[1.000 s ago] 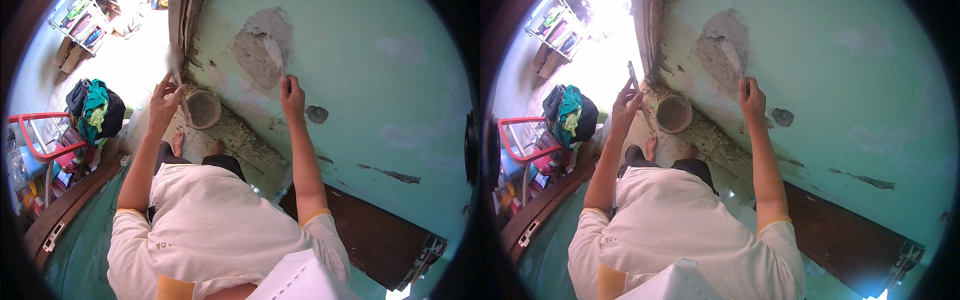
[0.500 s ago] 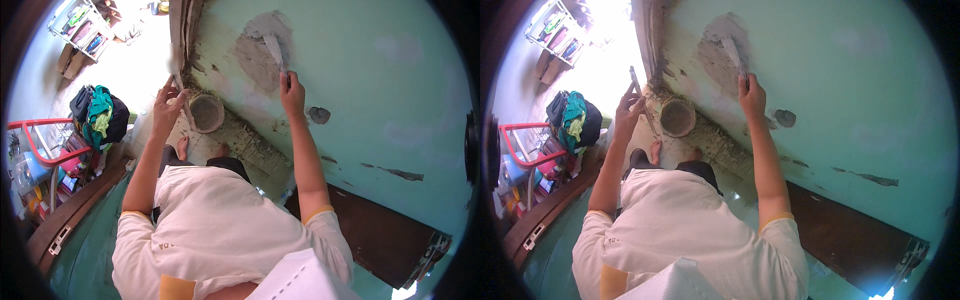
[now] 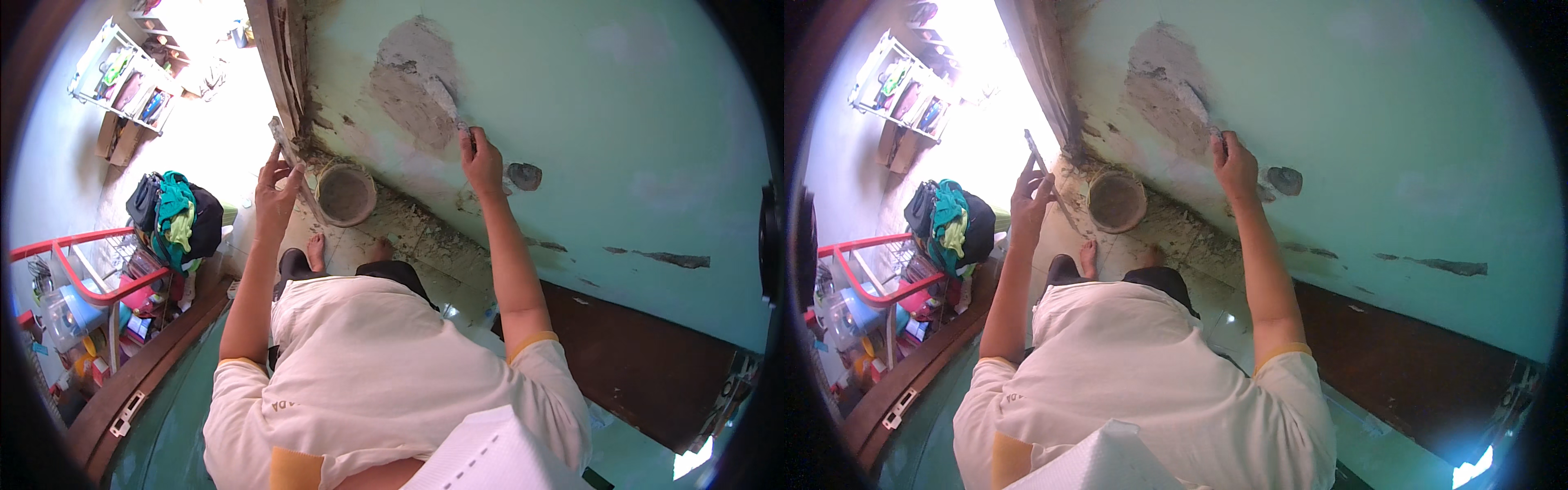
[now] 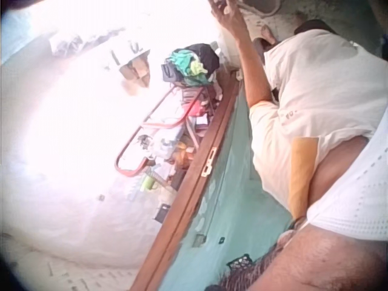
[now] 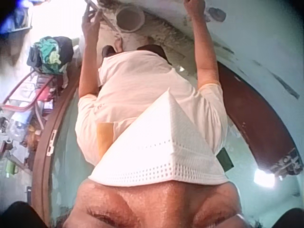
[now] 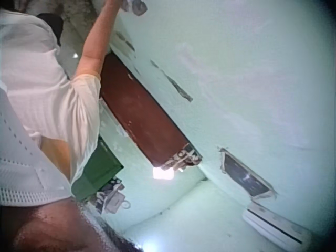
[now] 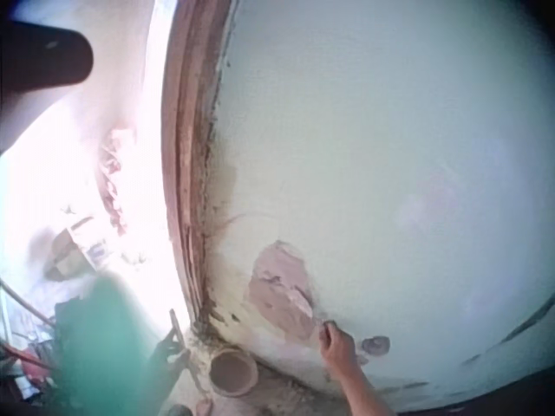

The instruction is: The person applies plaster to a damaged wall using a small palette knife, periodically scooping more plaster from a bucket on the floor.

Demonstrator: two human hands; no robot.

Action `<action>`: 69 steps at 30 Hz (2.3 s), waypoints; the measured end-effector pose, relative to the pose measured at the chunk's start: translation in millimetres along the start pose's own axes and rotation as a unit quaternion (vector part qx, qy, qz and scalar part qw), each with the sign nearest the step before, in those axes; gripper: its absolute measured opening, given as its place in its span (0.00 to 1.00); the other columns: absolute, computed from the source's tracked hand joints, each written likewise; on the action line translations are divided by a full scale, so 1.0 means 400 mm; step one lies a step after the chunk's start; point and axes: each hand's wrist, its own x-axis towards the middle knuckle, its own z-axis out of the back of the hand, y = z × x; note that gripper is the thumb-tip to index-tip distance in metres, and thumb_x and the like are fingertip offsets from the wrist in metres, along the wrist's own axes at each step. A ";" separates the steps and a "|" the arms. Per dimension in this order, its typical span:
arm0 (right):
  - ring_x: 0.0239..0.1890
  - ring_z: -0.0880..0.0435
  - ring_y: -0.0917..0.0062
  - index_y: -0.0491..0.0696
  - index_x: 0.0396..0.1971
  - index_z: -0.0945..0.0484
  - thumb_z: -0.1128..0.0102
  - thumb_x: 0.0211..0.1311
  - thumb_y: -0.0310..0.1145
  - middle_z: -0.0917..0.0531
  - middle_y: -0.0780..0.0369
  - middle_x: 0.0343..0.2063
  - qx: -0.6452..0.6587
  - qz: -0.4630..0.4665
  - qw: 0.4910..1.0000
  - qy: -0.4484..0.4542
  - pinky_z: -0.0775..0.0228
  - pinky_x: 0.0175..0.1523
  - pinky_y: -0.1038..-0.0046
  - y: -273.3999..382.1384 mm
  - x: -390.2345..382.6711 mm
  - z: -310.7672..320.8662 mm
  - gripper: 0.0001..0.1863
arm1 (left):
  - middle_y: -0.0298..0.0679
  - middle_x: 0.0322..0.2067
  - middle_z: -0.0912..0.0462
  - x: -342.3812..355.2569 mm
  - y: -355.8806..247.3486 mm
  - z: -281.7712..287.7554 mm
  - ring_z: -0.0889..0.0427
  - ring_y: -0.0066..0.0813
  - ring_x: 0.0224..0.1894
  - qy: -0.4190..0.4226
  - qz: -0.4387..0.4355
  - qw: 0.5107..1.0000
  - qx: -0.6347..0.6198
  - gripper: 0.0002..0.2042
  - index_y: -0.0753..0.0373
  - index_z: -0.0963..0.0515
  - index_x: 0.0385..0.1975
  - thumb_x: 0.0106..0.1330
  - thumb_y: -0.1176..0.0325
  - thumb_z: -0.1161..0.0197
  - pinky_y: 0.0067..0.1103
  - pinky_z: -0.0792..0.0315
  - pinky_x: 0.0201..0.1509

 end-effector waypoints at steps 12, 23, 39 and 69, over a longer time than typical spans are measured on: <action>0.25 0.16 0.55 0.49 0.37 0.26 0.49 0.74 0.48 0.17 0.56 0.21 -0.072 0.058 0.995 0.040 0.25 0.28 0.57 0.006 0.015 0.044 0.16 | 0.42 0.47 0.23 -0.005 -0.016 -0.003 0.20 0.30 0.49 -0.002 -0.010 1.000 0.021 0.33 0.58 0.33 0.70 0.65 0.59 0.31 0.26 0.23 0.52; 0.25 0.17 0.55 0.48 0.36 0.23 0.50 0.73 0.49 0.17 0.56 0.22 -0.175 0.070 0.967 0.170 0.25 0.30 0.55 0.060 0.051 0.188 0.18 | 0.41 0.46 0.24 -0.009 -0.003 0.007 0.21 0.29 0.48 -0.014 0.005 1.000 -0.027 0.34 0.59 0.33 0.70 0.65 0.57 0.31 0.26 0.24 0.53; 0.29 0.17 0.53 0.48 0.33 0.20 0.44 0.69 0.49 0.17 0.54 0.22 -0.283 0.123 0.926 0.218 0.26 0.33 0.53 0.147 0.192 0.256 0.18 | 0.41 0.48 0.23 -0.005 0.055 0.061 0.21 0.30 0.49 -0.029 -0.020 0.999 -0.032 0.34 0.57 0.33 0.70 0.64 0.56 0.30 0.27 0.26 0.56; 0.39 0.15 0.57 0.44 0.48 0.23 0.44 0.71 0.45 0.14 0.52 0.36 0.120 -0.200 0.863 0.448 0.25 0.47 0.60 0.095 -0.212 -0.246 0.19 | 0.43 0.52 0.22 -0.069 0.260 0.067 0.21 0.30 0.54 0.016 0.113 0.964 -0.240 0.29 0.64 0.34 0.69 0.70 0.64 0.37 0.26 0.21 0.51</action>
